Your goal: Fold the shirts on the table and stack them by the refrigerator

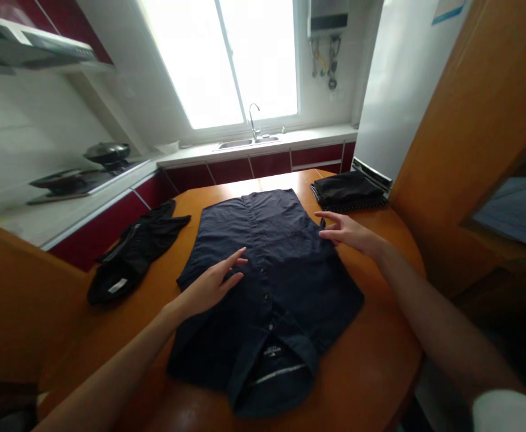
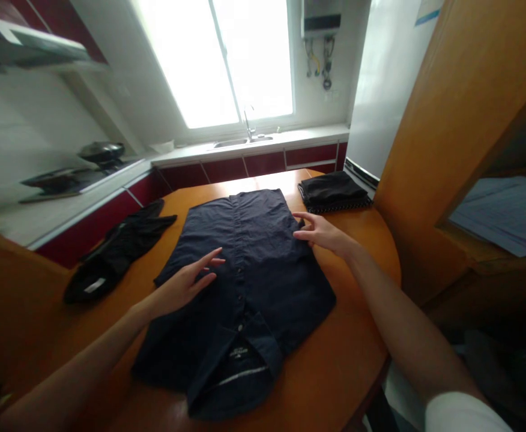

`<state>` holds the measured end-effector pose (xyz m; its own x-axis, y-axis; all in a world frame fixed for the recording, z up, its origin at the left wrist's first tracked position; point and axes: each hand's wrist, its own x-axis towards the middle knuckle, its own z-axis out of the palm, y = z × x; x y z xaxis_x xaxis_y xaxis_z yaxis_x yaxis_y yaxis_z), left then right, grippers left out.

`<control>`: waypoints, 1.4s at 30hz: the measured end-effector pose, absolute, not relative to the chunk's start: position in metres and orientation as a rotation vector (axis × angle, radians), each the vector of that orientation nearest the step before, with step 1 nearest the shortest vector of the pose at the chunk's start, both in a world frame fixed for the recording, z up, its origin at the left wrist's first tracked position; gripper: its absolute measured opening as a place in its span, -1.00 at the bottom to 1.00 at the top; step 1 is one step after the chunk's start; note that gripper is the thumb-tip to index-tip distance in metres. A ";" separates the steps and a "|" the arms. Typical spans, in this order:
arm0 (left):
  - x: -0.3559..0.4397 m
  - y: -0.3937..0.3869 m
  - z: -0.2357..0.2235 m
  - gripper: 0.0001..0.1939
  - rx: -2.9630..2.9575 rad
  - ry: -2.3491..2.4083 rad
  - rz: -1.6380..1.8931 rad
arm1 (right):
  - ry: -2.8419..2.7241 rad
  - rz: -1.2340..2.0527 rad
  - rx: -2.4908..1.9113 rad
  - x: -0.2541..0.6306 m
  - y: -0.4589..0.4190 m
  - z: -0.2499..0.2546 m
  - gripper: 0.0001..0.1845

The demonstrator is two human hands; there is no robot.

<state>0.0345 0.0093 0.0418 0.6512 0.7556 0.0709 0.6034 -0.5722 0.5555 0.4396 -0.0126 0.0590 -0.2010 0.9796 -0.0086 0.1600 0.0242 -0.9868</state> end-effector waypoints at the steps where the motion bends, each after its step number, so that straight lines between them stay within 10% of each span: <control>1: 0.045 0.010 0.045 -0.30 2.287 1.035 0.405 | -1.497 1.329 -1.141 0.431 -0.011 0.057 -0.17; 7: 0.115 0.022 0.043 -0.20 1.865 1.031 0.306 | -1.451 0.995 -1.366 0.418 0.017 0.021 -0.69; 20: 0.168 0.029 0.018 -0.72 2.114 0.914 0.445 | -1.733 0.316 -1.767 0.447 0.044 -0.019 -0.85; 42: 0.164 0.022 -0.004 -0.64 2.667 0.553 0.554 | -1.744 0.211 -2.040 0.449 0.037 -0.015 -0.90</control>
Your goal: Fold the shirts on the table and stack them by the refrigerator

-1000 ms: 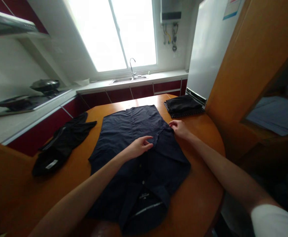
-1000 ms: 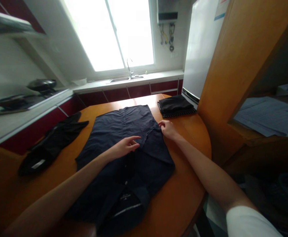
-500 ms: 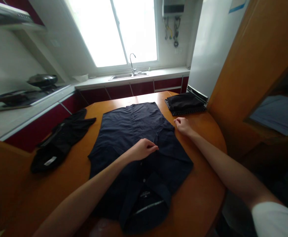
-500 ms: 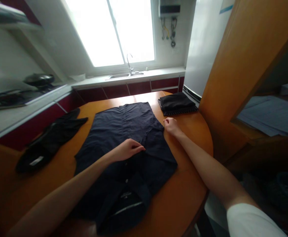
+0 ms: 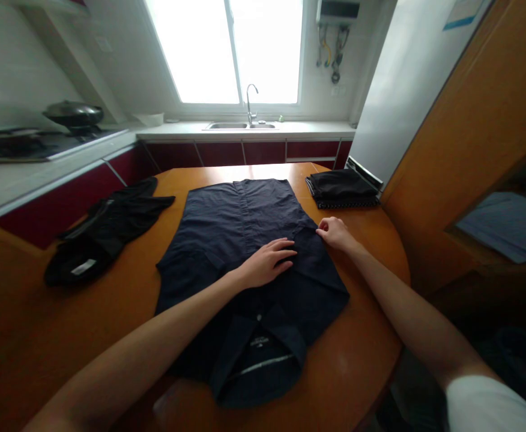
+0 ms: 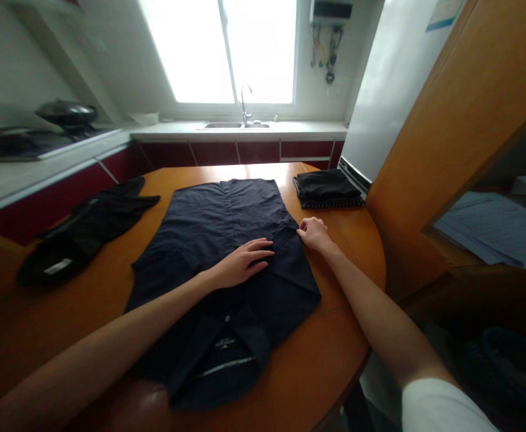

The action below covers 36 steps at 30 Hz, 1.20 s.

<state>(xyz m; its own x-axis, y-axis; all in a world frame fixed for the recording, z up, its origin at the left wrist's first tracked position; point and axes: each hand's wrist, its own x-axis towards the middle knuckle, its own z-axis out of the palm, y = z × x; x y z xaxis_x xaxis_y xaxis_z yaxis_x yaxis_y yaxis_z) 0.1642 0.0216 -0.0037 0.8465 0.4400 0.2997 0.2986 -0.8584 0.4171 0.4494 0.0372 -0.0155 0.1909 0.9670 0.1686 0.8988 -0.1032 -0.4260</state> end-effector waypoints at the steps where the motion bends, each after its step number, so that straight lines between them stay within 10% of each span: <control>1: 0.164 0.022 -0.003 -0.63 2.660 0.545 0.553 | -1.738 0.204 -2.055 0.451 0.037 -0.015 -0.89; 36: 0.165 0.024 -0.005 -0.61 2.692 0.483 0.506 | -2.063 0.283 -2.074 0.406 0.029 -0.023 -0.26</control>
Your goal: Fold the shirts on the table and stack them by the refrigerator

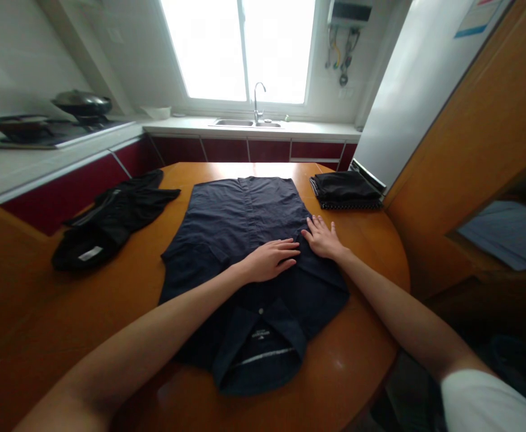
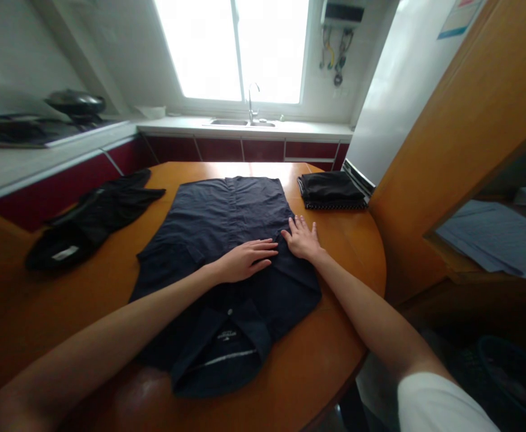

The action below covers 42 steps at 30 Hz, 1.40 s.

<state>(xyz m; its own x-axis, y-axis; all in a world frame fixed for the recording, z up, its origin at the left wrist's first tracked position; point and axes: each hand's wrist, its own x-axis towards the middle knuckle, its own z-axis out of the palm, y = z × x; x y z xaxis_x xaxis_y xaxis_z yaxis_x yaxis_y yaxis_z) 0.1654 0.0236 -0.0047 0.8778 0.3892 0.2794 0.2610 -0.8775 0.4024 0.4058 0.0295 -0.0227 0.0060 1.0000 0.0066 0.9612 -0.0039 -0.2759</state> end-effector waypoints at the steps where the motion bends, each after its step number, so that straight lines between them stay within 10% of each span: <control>1: 0.165 0.024 -0.005 -0.61 2.696 0.483 0.497 | -2.047 0.294 -2.091 0.411 0.033 -0.023 -0.29; 24: 0.167 0.022 0.000 -0.69 2.571 0.615 0.627 | -2.139 0.277 -1.932 0.406 0.029 -0.023 -0.38; 42: 0.166 0.026 -0.005 -0.69 2.651 0.589 0.603 | -1.912 0.406 -1.822 0.481 0.029 -0.006 -0.88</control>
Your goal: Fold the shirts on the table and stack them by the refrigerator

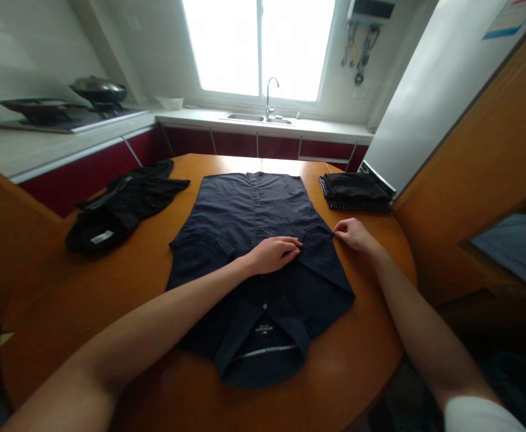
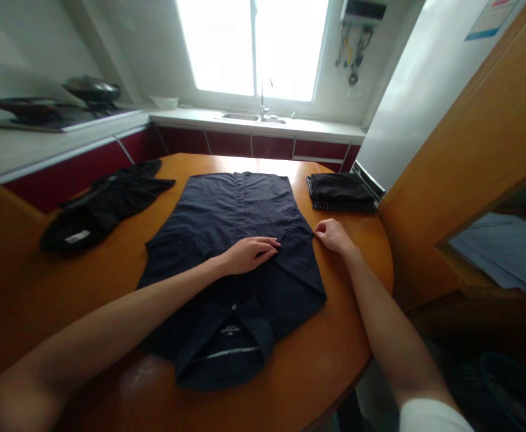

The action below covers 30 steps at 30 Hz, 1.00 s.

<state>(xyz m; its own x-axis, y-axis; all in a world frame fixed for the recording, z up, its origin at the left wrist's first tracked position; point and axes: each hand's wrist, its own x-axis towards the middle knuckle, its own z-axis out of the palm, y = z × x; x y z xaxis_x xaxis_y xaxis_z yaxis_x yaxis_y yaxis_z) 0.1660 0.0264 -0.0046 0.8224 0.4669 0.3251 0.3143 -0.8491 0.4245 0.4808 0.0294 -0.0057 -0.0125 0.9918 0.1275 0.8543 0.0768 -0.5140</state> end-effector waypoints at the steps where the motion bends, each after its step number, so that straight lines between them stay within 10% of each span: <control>1: 0.166 0.026 -0.005 -0.69 2.650 0.593 0.605 | -1.913 0.402 -1.818 0.482 0.030 -0.006 -0.87; 30: 0.167 0.025 -0.006 -0.67 2.690 0.569 0.670 | -1.821 -0.036 -1.950 0.441 0.015 0.014 -0.58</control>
<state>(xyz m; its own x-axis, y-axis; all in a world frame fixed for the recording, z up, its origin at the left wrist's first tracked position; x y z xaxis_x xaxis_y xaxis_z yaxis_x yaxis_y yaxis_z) 0.1668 0.0252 -0.0058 0.8119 0.4454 0.3775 0.3001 -0.8730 0.3845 0.4411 0.0147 0.0142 0.1194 0.9364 0.3301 0.9488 -0.0097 -0.3156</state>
